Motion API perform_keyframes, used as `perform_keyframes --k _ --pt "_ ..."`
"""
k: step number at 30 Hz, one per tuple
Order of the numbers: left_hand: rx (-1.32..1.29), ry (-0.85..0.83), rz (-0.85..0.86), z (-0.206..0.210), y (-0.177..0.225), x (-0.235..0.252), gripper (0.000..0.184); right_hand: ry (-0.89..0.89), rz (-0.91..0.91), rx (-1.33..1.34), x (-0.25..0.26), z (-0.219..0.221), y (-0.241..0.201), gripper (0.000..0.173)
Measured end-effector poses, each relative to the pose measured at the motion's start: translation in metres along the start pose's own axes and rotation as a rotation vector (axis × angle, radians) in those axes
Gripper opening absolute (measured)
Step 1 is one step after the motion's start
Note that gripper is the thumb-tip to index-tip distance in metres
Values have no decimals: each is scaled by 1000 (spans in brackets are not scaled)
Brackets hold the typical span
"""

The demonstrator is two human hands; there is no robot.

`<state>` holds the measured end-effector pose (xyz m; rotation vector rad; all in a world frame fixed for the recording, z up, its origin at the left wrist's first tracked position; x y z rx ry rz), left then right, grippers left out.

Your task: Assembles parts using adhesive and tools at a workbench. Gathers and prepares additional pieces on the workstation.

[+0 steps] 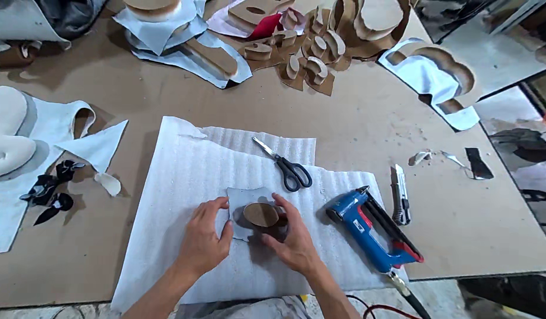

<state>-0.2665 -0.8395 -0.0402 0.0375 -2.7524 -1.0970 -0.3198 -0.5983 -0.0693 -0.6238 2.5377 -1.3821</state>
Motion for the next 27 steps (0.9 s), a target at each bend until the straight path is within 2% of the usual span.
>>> perform_keyframes --k 1,3,6,8,13,16,21,27 --pt "19 -29 57 10 -2 5 47 8 23 19 -2 -5 -1 84" --pt "63 -85 142 27 -8 12 54 44 35 -27 -5 -9 -2 77" --pt "110 -152 240 43 -16 20 67 41 26 -137 -3 1 -3 72" --pt "118 -166 260 48 -21 21 72 59 5 -162 1 8 -1 69" --pt "132 -175 257 47 -24 20 71 96 -41 -147 -1 13 -2 56" --pt "142 -121 337 49 -24 17 65 99 -82 -235 -3 17 0 42" --pt "-4 -80 512 51 -18 9 30 227 -251 -339 -13 21 -9 26" --pt "-138 -50 513 53 -15 13 22 309 -318 -337 -10 30 -7 21"
Point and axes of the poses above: each hand's wrist, its own x-axis towards the middle knuckle, its own z-axis out of the palm, y = z × x, the point moved 3 cm from there along x, towards the middle knuckle, and after that the axes turned 3 degrees about -y, right-handed, at the moved point
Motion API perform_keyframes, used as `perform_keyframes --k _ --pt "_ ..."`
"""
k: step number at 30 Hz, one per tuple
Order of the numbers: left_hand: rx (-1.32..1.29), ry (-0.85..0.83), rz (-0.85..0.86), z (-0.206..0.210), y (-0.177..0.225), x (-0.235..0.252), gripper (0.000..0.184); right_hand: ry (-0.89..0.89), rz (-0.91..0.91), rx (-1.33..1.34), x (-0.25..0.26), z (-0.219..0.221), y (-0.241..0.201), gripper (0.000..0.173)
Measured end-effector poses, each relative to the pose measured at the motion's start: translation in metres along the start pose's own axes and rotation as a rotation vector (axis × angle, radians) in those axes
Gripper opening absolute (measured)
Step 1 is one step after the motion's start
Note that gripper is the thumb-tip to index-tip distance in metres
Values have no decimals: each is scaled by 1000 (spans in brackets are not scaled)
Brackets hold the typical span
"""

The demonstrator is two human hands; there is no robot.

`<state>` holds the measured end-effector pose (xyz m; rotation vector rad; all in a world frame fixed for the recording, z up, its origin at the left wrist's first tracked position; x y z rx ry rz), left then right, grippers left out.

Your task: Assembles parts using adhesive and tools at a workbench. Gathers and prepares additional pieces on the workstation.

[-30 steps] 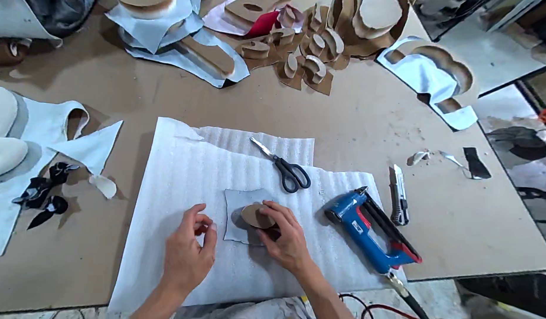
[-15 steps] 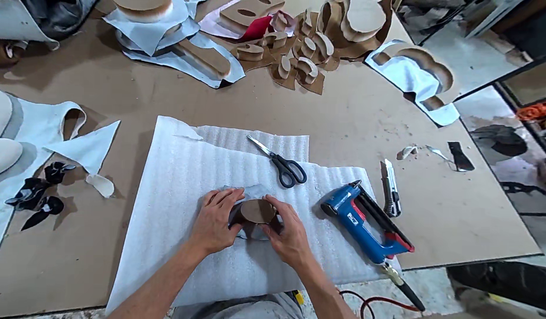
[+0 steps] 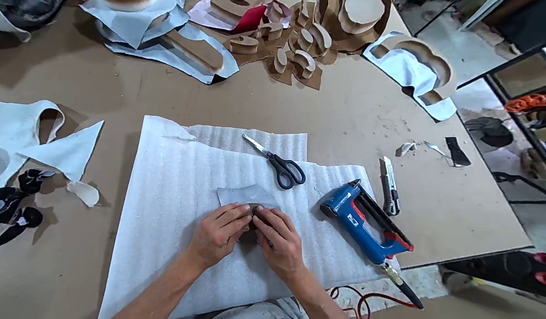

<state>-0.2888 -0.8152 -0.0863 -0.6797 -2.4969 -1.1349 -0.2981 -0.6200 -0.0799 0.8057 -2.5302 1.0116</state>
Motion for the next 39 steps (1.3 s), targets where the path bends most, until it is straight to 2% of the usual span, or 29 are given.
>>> perform_keyframes --k 6,12,17,20,23,25,27,29,31,33,34,37,39 --pt "214 -61 -87 6 -1 -4 25 -68 65 -101 1 10 1 26" --pt "282 -99 -113 6 0 -1 28 -148 92 -250 8 6 -7 27" --pt "171 -110 -274 -15 -10 49 33 -212 52 -415 15 1 -19 30" --pt "221 -349 -426 -10 -14 77 39 -205 44 -424 18 2 -23 27" --pt "188 -599 -523 -5 -12 95 34 -221 40 -414 26 2 -26 23" --pt "143 -617 -534 -4 -11 99 24 -247 43 -417 26 1 -26 29" --pt "107 -592 -500 -6 -11 101 17 -261 39 -439 25 3 -26 34" --pt "80 -484 -370 -4 -11 93 14 -257 32 -447 23 6 -27 31" --pt "109 -381 -217 -2 -9 81 18 -234 18 -433 20 10 -25 27" --pt "200 -365 -147 0 3 67 19 -201 4 -386 15 12 -23 23" --pt "259 -386 -137 2 15 59 23 -184 3 -350 14 11 -21 20" --pt "466 -403 -125 10 36 35 50 -132 7 -266 18 7 -15 16" --pt "526 -338 -123 18 39 21 49 -149 60 -210 20 -8 -12 17"
Point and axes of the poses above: each hand's wrist, its own x-axis towards the middle knuckle, its own z-axis out of the palm, y = z × x, the point moved 3 cm from there along x, towards the middle knuckle, and after that the axes turned 3 degrees about -y, right-handed, at the moved point
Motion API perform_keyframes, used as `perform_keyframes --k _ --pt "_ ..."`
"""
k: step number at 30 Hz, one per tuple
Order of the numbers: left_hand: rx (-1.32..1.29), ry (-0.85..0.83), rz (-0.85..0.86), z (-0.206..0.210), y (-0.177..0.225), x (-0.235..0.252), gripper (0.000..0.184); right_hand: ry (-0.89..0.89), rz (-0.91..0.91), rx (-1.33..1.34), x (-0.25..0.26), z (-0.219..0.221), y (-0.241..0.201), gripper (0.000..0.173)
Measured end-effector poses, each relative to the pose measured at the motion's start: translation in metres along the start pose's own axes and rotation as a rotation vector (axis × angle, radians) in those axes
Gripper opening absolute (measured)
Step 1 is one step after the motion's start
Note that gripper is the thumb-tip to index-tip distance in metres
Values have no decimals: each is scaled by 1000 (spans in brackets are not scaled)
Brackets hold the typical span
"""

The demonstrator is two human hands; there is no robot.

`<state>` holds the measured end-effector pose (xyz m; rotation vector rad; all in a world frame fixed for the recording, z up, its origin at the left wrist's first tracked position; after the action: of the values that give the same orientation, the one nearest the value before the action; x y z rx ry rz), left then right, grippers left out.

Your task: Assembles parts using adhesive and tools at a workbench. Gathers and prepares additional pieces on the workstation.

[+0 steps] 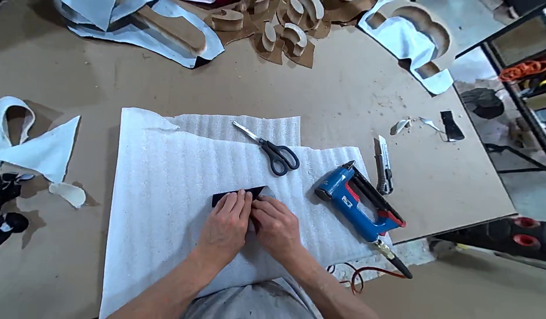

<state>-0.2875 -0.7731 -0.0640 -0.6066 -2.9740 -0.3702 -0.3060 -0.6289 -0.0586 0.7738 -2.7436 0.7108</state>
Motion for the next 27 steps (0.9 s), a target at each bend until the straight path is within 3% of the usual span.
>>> perform_keyframes --k 3,5,7,9,12,14,16,20,23,27 --pt "34 65 -34 7 1 -4 39 -30 236 -103 -12 -64 32 17" --pt "32 91 -70 8 6 -4 39 -116 483 -259 -35 -109 68 39" --pt "49 121 -100 9 9 -4 39 -201 676 -307 -58 -126 105 68" --pt "45 140 -110 11 10 -6 41 -304 742 -335 -74 -124 132 82" --pt "45 171 -123 15 11 -8 40 -453 691 -365 -58 -126 152 87" --pt "51 198 -122 16 12 -11 39 -565 718 -386 -42 -134 145 79" --pt "46 220 -126 16 11 -10 39 -563 760 -347 -22 -150 118 59" --pt "-32 241 -129 16 10 -12 37 -448 1001 222 18 -163 27 32" --pt "-135 265 -104 15 6 -12 36 -451 1028 460 42 -140 -25 29" --pt "-167 293 -81 14 5 -13 27 -532 1027 479 51 -105 -43 24"
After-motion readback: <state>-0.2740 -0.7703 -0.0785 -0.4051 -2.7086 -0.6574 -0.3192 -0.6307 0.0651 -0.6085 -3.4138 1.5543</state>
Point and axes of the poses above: each hand's wrist, its own x-axis towards the middle knuckle, its own z-axis out of the palm, y = z × x, the point moved 3 cm from there along x, towards the middle knuckle, and after that the axes turned 3 degrees about -y, right-handed, at the moved point
